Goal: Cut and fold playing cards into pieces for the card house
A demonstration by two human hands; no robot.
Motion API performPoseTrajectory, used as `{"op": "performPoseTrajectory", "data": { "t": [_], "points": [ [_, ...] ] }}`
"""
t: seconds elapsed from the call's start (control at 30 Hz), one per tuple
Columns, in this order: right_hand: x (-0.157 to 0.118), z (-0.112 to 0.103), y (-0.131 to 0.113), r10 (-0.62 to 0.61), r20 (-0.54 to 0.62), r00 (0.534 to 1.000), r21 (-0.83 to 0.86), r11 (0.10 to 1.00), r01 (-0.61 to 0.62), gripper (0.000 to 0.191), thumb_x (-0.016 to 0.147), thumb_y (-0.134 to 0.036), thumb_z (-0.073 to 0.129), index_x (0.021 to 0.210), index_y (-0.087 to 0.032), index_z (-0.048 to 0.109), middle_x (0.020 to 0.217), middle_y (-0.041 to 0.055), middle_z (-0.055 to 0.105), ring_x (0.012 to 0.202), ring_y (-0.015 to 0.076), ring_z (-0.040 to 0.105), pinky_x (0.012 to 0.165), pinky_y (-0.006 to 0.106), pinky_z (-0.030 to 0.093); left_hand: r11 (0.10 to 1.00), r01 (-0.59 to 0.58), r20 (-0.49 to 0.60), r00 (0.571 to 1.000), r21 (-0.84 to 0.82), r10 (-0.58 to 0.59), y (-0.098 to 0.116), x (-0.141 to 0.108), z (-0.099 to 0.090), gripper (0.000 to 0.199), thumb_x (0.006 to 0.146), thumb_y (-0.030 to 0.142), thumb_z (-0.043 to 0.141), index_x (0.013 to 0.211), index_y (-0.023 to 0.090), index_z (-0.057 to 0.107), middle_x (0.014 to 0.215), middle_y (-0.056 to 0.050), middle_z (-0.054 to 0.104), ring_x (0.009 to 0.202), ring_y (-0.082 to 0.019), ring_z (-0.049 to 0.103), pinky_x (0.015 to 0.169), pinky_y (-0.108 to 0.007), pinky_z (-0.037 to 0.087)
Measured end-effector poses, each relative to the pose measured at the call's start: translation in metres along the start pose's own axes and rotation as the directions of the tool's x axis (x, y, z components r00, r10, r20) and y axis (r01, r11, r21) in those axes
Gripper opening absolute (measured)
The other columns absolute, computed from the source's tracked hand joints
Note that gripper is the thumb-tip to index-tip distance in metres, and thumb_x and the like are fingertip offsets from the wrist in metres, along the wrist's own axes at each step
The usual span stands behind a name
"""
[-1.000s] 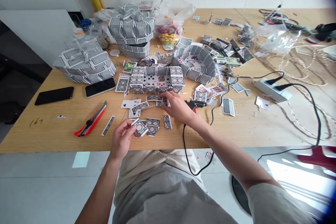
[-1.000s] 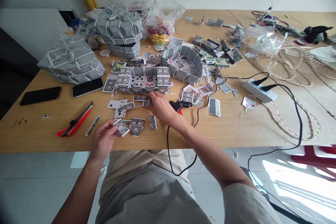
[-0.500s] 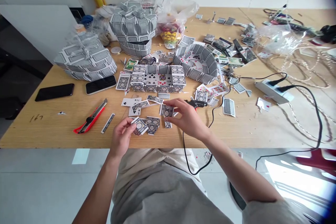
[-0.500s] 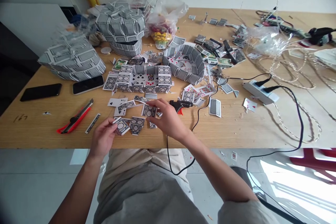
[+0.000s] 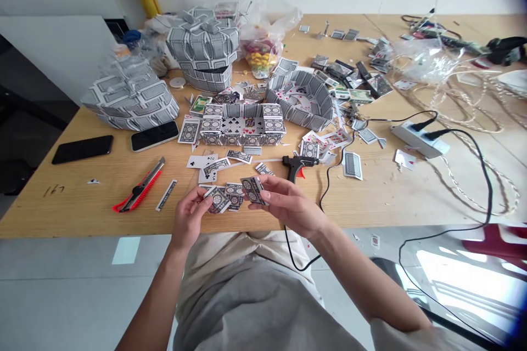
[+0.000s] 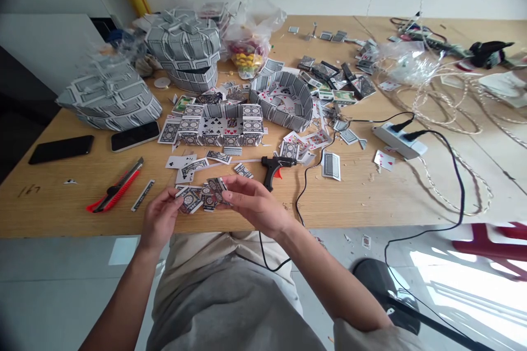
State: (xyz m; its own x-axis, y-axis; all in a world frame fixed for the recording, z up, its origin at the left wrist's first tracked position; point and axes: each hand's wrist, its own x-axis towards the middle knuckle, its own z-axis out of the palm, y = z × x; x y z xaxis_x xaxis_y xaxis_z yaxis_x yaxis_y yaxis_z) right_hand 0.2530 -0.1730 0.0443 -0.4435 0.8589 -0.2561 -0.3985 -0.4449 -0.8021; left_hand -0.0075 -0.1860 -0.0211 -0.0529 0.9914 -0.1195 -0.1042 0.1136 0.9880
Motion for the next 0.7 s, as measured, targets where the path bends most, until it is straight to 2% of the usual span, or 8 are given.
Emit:
{"op": "performPoseTrajectory", "data": {
  "t": [0.1,0.27,0.4,0.57,0.7],
  "points": [
    [-0.003,0.001,0.005,0.085,0.030,0.996,0.177,0.980,-0.089,0.038,0.088,-0.044,0.089,0.115,-0.022,0.075,0.119,0.0100,0.079,0.106,0.0237,0.078,0.100,0.042,0.065,1.000,0.008,-0.026,1.000,0.013,-0.008,0.004,0.000,0.002,0.035,0.084,0.051,0.084,0.081,0.019,0.070,0.072,-0.001,0.064,0.069,-0.018,0.058,0.066,-0.029,0.047],
    [-0.002,0.004,0.010,0.107,0.012,0.994,0.245,0.964,-0.107,0.042,0.087,-0.043,0.089,0.120,-0.022,0.073,0.124,0.0094,0.079,0.105,0.0231,0.080,0.101,0.041,0.066,1.000,0.001,-0.020,1.000,0.000,-0.001,0.003,0.002,0.002,0.035,0.083,0.050,0.086,0.081,0.019,0.070,0.074,-0.002,0.065,0.070,-0.018,0.059,0.066,-0.029,0.048],
    [-0.001,0.005,0.013,0.036,-0.075,0.997,0.187,0.982,-0.021,0.036,0.088,-0.038,0.089,0.115,-0.022,0.073,0.116,0.0057,0.079,0.097,0.0196,0.081,0.094,0.035,0.068,0.999,0.002,0.009,1.000,-0.037,-0.002,0.005,-0.001,0.002,0.032,0.088,0.049,0.082,0.084,0.019,0.071,0.076,-0.002,0.068,0.070,-0.018,0.060,0.066,-0.029,0.050],
    [-0.006,0.008,0.014,-0.023,-0.088,0.996,0.064,0.998,0.029,0.054,0.091,-0.036,0.087,0.140,-0.027,0.065,0.104,0.0012,0.079,0.091,0.0173,0.080,0.086,0.032,0.068,0.996,-0.086,0.063,0.994,0.015,0.085,0.026,-0.018,0.015,0.021,0.098,0.042,0.074,0.094,0.021,0.072,0.080,-0.002,0.072,0.069,-0.018,0.065,0.067,-0.031,0.053],
    [-0.009,0.010,0.012,-0.017,-0.071,0.997,0.010,1.000,0.018,0.053,0.094,-0.039,0.084,0.142,-0.028,0.065,0.109,0.0029,0.080,0.091,0.0174,0.080,0.086,0.033,0.068,0.985,-0.160,0.059,0.986,0.071,0.156,0.046,-0.028,0.031,0.020,0.101,0.041,0.072,0.095,0.022,0.070,0.076,-0.001,0.070,0.063,-0.017,0.064,0.061,-0.030,0.051]
  ]
}}
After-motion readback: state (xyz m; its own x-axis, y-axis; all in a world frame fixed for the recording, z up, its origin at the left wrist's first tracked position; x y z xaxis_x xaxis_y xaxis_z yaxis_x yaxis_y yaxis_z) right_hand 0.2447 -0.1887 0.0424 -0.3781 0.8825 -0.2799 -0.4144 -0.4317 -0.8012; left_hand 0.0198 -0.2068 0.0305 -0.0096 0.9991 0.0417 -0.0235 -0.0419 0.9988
